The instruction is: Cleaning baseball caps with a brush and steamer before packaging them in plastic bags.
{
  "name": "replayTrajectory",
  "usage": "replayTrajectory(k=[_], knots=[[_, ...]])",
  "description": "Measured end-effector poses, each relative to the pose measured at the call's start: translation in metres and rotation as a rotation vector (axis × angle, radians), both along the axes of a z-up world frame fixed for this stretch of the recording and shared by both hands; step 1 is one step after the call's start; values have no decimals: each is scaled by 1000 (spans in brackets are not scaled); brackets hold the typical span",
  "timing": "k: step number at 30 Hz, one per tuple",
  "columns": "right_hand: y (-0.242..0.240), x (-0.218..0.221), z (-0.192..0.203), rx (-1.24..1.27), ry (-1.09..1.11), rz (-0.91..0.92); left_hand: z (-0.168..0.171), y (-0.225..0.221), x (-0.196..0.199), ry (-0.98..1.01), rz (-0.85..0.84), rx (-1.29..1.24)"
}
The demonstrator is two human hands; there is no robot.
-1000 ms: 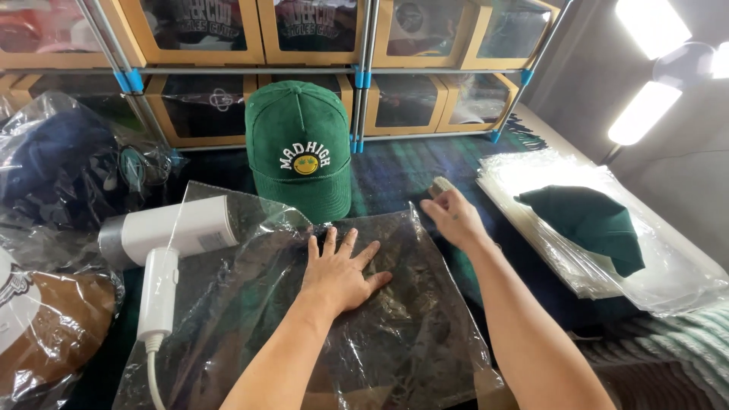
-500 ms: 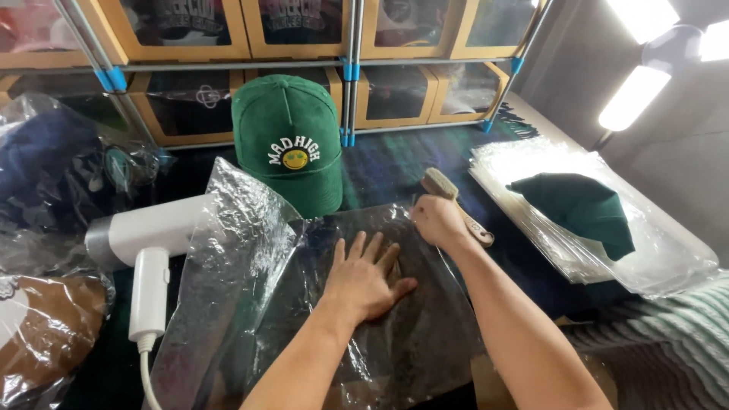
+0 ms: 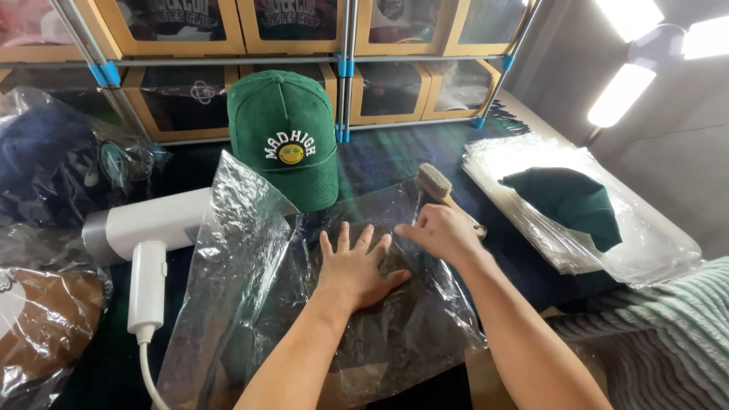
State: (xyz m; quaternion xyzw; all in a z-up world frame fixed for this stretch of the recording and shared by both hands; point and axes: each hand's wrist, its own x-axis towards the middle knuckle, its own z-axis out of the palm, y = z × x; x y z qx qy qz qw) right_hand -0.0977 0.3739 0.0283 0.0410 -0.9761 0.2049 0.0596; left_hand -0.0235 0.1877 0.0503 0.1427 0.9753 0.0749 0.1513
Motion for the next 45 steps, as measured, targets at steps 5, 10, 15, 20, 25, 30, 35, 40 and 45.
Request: replayTrajectory(k=[5,10,15,20,25,30,35,40,45], knots=[[3,-21,-46,183,18,-20,-2,-1,2,10,0,11],[41,-39,-51,107,-56,-125,-5,-3,0,2,-7,23],[51,-11,-22,-770,-168,-302,-1,-3,1,-23,-6,-5],[22,34,0,-259,-81,-166,3,-3,2,-27,-1,-1],[40,11,-55,58,-56,-109,-1,-3,0,-20,3,-2],[77,12,-43,-732,-207,-202,-2,-3,-1,-23,-6,-19],[68,49,-22,-799,-122,-229,-35,0,-16,150,-63,21],[38,101,-7,-216,-84,-220,-125,11,-49,933,-341,205],[36,92,-33,36,-89,-213,-27,11,9,65,-188,83]])
